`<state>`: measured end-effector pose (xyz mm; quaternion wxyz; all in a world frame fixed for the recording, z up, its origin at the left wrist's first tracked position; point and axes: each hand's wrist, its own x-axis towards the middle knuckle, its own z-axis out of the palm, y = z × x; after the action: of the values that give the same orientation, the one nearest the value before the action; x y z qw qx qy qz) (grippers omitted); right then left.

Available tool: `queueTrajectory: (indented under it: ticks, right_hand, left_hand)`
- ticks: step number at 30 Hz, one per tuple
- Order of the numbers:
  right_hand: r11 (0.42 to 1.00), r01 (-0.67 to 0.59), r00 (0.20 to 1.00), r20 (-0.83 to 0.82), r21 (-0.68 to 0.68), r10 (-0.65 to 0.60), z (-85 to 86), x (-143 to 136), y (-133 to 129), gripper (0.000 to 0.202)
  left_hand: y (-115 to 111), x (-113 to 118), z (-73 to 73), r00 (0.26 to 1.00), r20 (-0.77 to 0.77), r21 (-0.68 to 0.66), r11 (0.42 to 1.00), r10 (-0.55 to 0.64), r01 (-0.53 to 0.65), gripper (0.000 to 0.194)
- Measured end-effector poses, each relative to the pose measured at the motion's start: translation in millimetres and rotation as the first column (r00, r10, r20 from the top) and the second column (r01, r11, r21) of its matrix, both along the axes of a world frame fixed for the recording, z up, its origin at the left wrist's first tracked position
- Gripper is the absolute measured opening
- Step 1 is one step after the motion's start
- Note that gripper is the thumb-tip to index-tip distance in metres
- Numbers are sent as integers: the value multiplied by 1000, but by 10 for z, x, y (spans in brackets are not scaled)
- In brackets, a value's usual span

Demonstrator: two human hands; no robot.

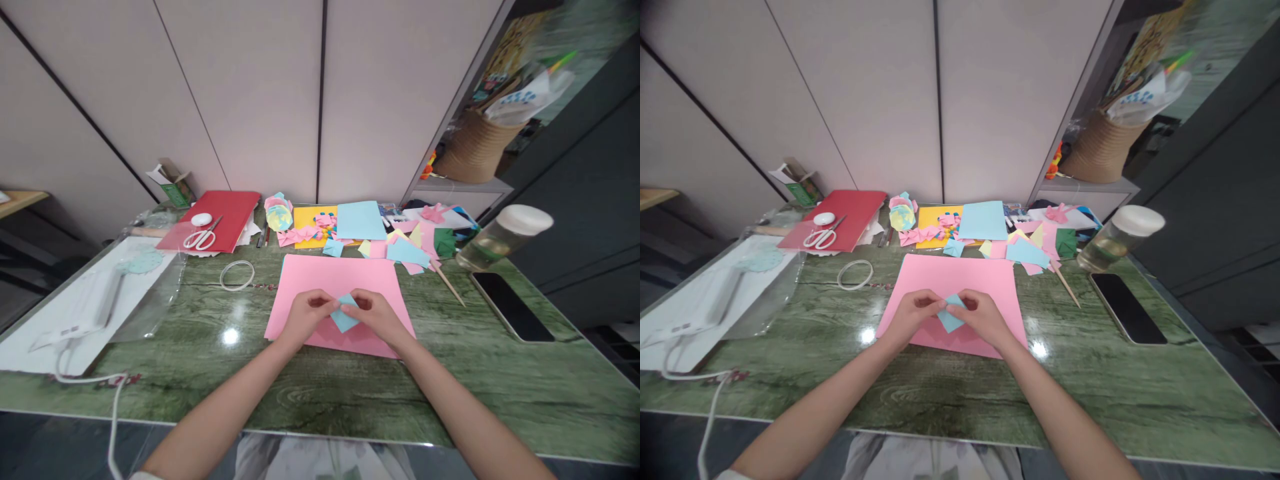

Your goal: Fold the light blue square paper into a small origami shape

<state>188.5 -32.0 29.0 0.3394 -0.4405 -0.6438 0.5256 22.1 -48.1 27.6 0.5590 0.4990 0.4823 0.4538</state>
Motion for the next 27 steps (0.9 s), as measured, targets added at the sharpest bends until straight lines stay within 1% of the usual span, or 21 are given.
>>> queueTrajectory:
  ticks: [3,7,11,13,15,18,24,27]
  right_hand:
    - [1000,-20,1000,23,-22,21,4,0,-4,24]
    - [999,-30,998,55,-14,31,20,3,-11,23]
    - [998,-57,995,83,7,56,31,-1,-18,21]
    - [997,-76,994,75,10,75,28,-8,-21,22]
    - [996,-94,994,50,0,94,18,-13,-20,24]
    - [995,-90,995,37,-36,91,-5,-16,-13,27]
    - [993,-73,996,45,-91,77,-21,-8,-4,29]
    - [993,-69,997,33,-99,73,6,0,-4,31]
  left_hand:
    - [11,-3,-14,999,48,-10,1000,8,-7,18]
    - [17,1,8,996,87,-54,998,-7,12,13]
    - [17,7,32,1000,21,-41,999,-17,18,14]
    - [21,4,27,1000,-16,-30,999,-11,11,16]
    - [27,-3,14,1000,-22,-25,1000,-8,8,18]
    - [35,-12,-7,1000,3,-40,999,-17,17,21]
    - [50,-28,-17,991,103,-170,980,-84,101,24]
    - [49,-35,-15,991,120,-129,988,-64,79,25]
